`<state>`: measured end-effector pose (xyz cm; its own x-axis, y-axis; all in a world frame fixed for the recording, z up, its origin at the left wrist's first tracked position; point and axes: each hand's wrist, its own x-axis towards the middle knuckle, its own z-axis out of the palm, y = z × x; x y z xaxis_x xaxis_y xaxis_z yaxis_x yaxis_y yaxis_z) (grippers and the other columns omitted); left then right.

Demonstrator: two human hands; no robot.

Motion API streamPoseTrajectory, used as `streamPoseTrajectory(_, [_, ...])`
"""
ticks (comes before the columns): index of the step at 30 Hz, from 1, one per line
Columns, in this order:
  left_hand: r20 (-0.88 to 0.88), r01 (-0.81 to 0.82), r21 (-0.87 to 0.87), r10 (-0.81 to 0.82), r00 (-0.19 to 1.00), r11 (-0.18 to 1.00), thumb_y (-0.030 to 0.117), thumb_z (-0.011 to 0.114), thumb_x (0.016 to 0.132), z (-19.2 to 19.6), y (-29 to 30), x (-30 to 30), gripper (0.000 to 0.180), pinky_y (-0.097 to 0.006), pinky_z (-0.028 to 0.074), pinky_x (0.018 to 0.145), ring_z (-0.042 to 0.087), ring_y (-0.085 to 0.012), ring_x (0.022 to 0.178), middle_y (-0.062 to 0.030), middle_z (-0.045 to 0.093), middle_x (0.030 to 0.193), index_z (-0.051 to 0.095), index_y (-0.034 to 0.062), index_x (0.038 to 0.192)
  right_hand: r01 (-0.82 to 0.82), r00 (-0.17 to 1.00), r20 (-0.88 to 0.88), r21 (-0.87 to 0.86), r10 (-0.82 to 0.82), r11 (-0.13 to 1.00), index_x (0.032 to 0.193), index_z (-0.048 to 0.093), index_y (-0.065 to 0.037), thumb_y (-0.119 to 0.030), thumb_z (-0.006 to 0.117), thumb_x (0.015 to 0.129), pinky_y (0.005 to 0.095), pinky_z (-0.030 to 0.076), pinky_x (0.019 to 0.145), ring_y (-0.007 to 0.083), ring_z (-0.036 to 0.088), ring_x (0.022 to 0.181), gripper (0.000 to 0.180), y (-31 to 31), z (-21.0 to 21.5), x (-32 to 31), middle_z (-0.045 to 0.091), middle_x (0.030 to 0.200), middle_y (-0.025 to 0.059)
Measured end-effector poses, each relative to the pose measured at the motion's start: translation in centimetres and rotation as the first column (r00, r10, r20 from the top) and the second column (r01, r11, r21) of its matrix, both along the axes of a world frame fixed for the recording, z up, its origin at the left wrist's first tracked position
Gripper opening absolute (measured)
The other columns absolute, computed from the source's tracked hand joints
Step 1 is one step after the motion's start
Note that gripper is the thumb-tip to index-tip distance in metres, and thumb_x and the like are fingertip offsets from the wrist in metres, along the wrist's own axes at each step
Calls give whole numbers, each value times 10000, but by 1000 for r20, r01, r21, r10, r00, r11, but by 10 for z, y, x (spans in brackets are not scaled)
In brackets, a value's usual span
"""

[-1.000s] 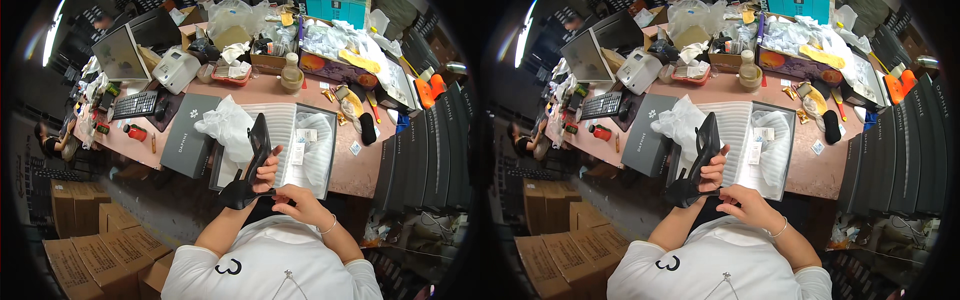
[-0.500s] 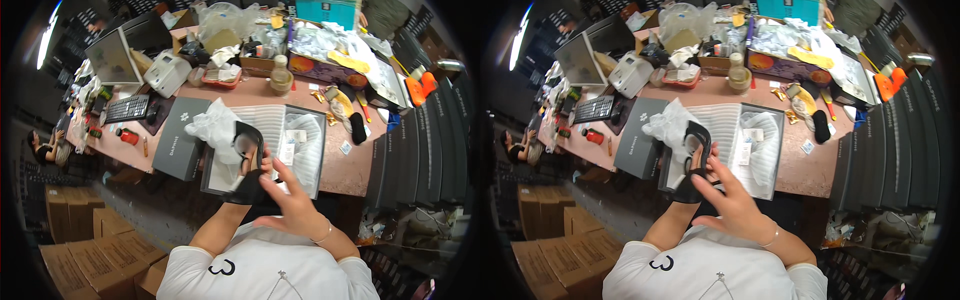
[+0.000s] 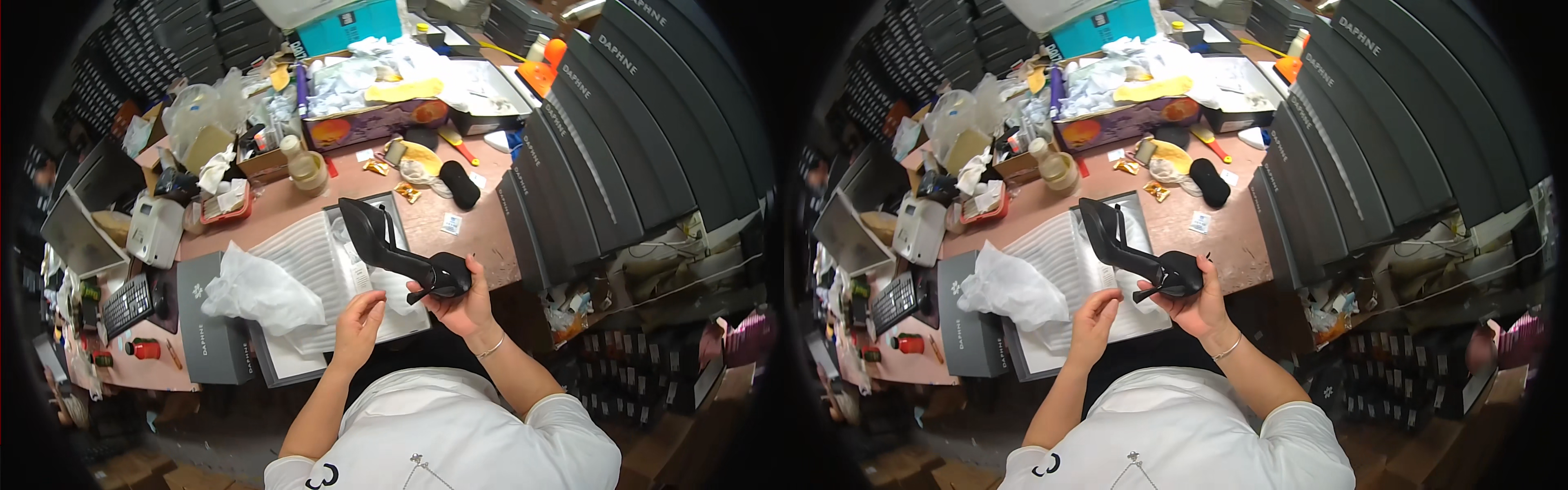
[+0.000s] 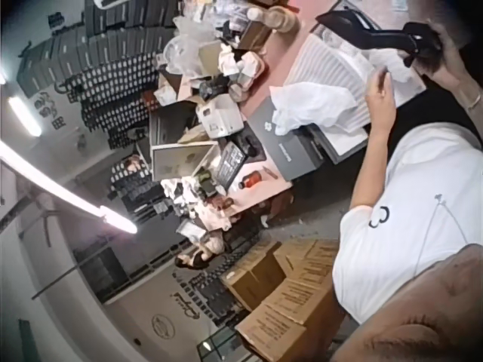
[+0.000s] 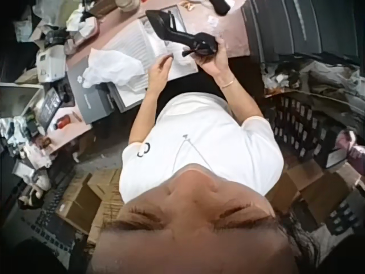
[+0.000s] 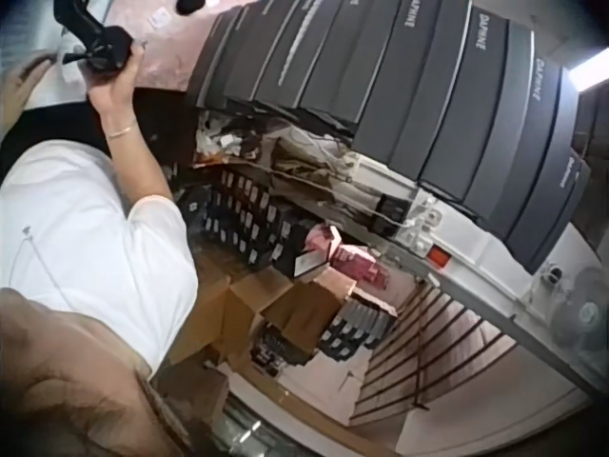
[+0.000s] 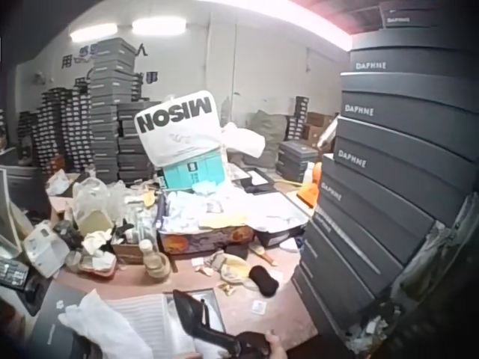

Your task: Packing high-heeled shoes into boxes with tissue paper.

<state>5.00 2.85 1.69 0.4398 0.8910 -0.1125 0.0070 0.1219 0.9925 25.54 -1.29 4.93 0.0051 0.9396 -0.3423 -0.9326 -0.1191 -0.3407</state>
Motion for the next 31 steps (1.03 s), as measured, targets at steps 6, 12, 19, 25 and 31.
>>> streamPoseTrajectory(6, [-320,120,289,-22,947,950,82,594,895,-12,9,5,205,-292,479,854,617,-206,956,-138,633,1022,626,-36,1059,31,990,132,66,-39,997,1160,557,41,-509,446,918,378,601,778,351,643,1015,611,-14,-15,11,631,1089,226])
streamPoseTrajectory(12, [-318,84,231,-6,948,969,75,585,904,-13,8,7,206,-283,476,863,603,-178,956,-112,624,1013,622,-41,1070,21,993,112,38,-25,999,1151,565,30,-449,447,931,379,596,800,338,648,1008,539,-11,-12,12,637,1078,201])
streamPoseTrajectory(19, [-3,-191,407,210,978,893,61,654,845,24,6,23,194,-312,468,835,595,-239,899,-125,605,977,648,12,1033,6,1000,17,50,-7,999,1138,565,35,-490,470,904,391,603,772,369,648,988,583,-15,-17,16,628,1078,226])
streamPoseTrajectory(25, [-260,124,833,185,948,539,60,736,708,76,9,40,337,-441,393,966,526,-294,1097,-98,584,1110,660,58,1036,-119,993,22,110,117,987,1140,559,36,-492,440,915,391,615,691,366,661,933,586,-21,-18,17,634,1042,225])
streamPoseTrajectory(31, [-598,552,375,-260,758,745,173,708,782,84,16,33,346,-512,318,1030,598,-282,1017,-135,636,1016,620,21,1080,-371,928,38,26,370,928,1132,564,11,-551,419,923,353,609,565,314,691,795,617,-21,-25,16,662,975,179])
